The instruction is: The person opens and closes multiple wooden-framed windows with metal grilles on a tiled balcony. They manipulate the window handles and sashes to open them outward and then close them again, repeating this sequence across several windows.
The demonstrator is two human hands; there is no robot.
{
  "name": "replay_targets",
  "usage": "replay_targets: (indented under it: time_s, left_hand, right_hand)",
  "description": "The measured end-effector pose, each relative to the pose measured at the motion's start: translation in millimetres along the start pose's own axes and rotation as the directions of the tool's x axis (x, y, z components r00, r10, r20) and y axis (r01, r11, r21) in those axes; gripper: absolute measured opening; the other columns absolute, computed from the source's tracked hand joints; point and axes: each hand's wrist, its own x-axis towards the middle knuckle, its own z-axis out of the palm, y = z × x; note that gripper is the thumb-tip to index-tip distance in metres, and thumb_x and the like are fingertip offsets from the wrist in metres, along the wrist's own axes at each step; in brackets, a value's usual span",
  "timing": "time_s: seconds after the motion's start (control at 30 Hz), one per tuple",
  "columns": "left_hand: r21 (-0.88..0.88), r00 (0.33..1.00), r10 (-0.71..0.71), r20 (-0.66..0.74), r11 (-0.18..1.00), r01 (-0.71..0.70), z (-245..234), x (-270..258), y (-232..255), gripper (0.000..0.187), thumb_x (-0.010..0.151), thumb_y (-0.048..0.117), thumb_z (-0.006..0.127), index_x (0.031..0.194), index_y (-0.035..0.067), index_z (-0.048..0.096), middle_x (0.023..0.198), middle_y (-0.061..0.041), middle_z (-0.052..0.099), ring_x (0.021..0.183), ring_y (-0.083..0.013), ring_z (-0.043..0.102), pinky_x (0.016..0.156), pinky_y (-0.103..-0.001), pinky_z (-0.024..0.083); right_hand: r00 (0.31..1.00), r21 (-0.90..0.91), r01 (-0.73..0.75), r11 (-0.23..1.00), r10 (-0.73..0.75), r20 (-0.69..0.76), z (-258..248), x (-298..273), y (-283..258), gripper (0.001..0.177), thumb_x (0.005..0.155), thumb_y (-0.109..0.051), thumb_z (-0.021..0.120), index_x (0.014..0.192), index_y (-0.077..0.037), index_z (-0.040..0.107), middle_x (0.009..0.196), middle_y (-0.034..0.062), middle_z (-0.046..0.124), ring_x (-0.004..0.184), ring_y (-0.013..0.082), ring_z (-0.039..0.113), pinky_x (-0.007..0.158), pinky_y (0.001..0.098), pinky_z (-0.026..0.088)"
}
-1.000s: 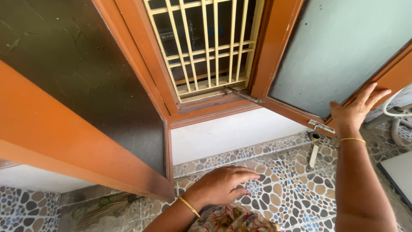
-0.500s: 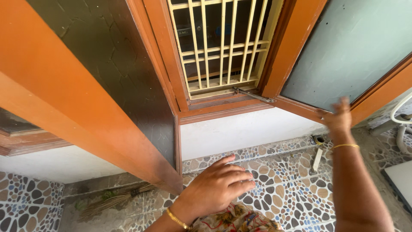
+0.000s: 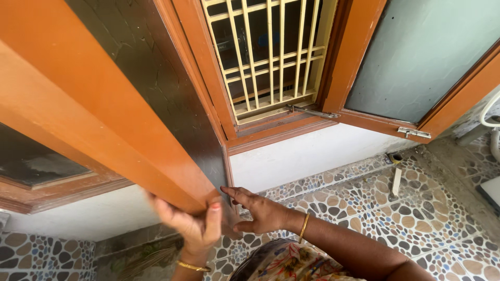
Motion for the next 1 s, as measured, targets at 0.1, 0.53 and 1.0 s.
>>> replay_targets:
  time_s: [0.1,0.53,1.0]
  left_hand:
    - [-0.248,0.996,-0.010,0.085,0.968,0.031,11,-17,-11,0.105,0.087,0.013,0.071,0.168,0.023,0.006,0.173,-0.017,0.013,0.161,-0.0316,0.018,0.132,-0.048,0.020]
    - [-0.149,0.859,0.263,0.440,0.964,-0.219,108,-29,3,0.120,0.094,0.030,0.074,0.166,0.020,-0.022,0.170,-0.023,-0.025,0.155,-0.0438,-0.014,0.132,-0.060,0.001]
    - [0.061,0.535,0.018,0.844,0.990,-0.129,170,-43,-9,0.103,0.081,0.017,0.077,0.164,0.013,0.015,0.171,-0.022,0.004,0.158,-0.0449,0.010,0.127,-0.058,0.017]
  right_hand:
    - [1.000,0.016,0.015,1.000,-0.015,0.007,2,-4,-6,0.112,0.087,-0.020,0.083,0.163,-0.009,0.002,0.155,0.0297,0.039,0.133,0.0394,0.054,0.103,0.0425,0.048]
    - [0.882,0.105,-0.282,0.954,0.300,-0.363,-21,-76,46,0.063,0.079,0.003,0.072,0.137,-0.004,0.048,0.123,0.0128,0.062,0.102,0.0256,0.074,0.087,0.0345,0.062]
    - [0.615,0.102,-0.377,0.921,0.331,-0.716,-83,-108,107,0.051,0.092,-0.008,0.067,0.139,-0.003,0.049,0.121,0.0156,0.071,0.115,0.0267,0.070,0.090,0.0371,0.061]
